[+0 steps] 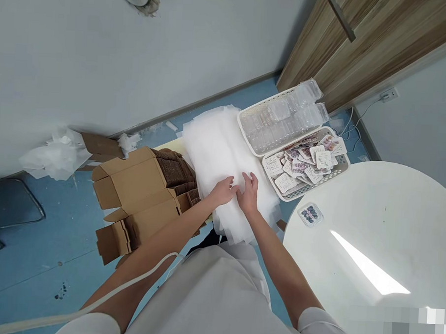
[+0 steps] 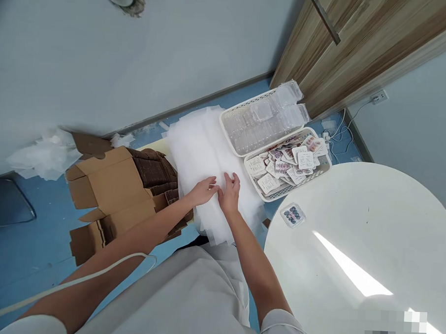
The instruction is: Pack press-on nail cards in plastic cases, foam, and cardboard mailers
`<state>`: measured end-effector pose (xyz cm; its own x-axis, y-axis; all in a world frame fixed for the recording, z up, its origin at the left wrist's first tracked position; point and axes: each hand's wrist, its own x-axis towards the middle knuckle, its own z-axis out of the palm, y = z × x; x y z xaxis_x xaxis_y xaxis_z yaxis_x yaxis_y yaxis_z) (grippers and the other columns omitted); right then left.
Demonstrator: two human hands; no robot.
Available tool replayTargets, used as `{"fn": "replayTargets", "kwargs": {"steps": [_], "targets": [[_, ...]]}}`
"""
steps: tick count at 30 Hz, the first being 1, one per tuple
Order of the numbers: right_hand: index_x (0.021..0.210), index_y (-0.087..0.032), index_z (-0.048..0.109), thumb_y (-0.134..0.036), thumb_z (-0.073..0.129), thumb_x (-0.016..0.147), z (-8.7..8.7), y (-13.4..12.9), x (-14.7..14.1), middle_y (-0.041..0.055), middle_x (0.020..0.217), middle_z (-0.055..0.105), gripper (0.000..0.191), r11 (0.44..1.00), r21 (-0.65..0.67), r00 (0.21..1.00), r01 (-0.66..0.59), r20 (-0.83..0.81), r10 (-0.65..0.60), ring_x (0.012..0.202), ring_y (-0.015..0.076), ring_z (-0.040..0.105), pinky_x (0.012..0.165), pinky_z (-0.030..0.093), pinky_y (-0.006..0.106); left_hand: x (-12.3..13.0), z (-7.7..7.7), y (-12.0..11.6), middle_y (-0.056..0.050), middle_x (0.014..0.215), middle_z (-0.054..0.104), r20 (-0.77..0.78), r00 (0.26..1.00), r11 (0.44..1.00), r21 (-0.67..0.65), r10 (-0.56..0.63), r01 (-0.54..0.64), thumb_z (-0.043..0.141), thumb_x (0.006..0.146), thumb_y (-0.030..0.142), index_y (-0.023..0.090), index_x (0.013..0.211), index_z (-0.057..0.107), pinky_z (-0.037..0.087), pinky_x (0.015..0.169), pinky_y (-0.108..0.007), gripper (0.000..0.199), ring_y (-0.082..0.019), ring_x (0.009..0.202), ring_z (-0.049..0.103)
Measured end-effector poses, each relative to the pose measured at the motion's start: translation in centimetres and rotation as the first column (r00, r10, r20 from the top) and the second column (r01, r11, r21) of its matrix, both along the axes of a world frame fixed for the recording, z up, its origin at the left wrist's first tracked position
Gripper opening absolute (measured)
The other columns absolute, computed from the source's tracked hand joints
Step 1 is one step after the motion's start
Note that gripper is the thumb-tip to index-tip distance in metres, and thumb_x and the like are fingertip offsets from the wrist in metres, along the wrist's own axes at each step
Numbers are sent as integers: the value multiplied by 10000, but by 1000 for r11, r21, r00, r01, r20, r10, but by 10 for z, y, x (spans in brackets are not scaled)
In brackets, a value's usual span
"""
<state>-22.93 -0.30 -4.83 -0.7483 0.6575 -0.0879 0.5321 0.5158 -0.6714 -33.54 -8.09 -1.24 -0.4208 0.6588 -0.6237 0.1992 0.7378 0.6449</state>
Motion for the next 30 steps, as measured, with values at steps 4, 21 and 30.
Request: {"fn": "replayTargets", "kwargs": {"steps": [4, 21, 30], "targets": [[1183, -255, 491, -209, 505, 765, 7, 4, -1, 89, 1159, 457, 421, 1000, -13, 992, -9, 123, 11, 1038, 248, 435, 842, 386, 416, 3, -1, -7, -106, 1285, 470, 54, 997, 998, 30, -59, 57, 417, 810, 280, 147, 1246, 410, 398, 914, -312, 457, -203, 1090, 513], [1032, -220, 460, -72, 343, 673, 62, 11, -7, 14, 835, 558, 405, 986, -137, 981, -92, 159, 114, 650, 157, 503, 588, 369, 270, 12, 70, -63, -65, 1254, 452, -107, 994, 982, 191, 10, 11, 484, 777, 292, 209, 1205, 444, 447, 852, -308, 438, -199, 1108, 465], [1121, -194, 510, -49, 352, 710, 106, -13, 27, 60, 1119, 540, 463, 978, 182, 992, -101, 90, 86, 965, 178, 525, 778, 423, 300, 40, 97, -99, -81, 1250, 429, -71, 994, 936, 349, 81, -51, 510, 765, 297, 204, 1164, 477, 464, 807, -290, 411, -200, 1080, 480]]}}
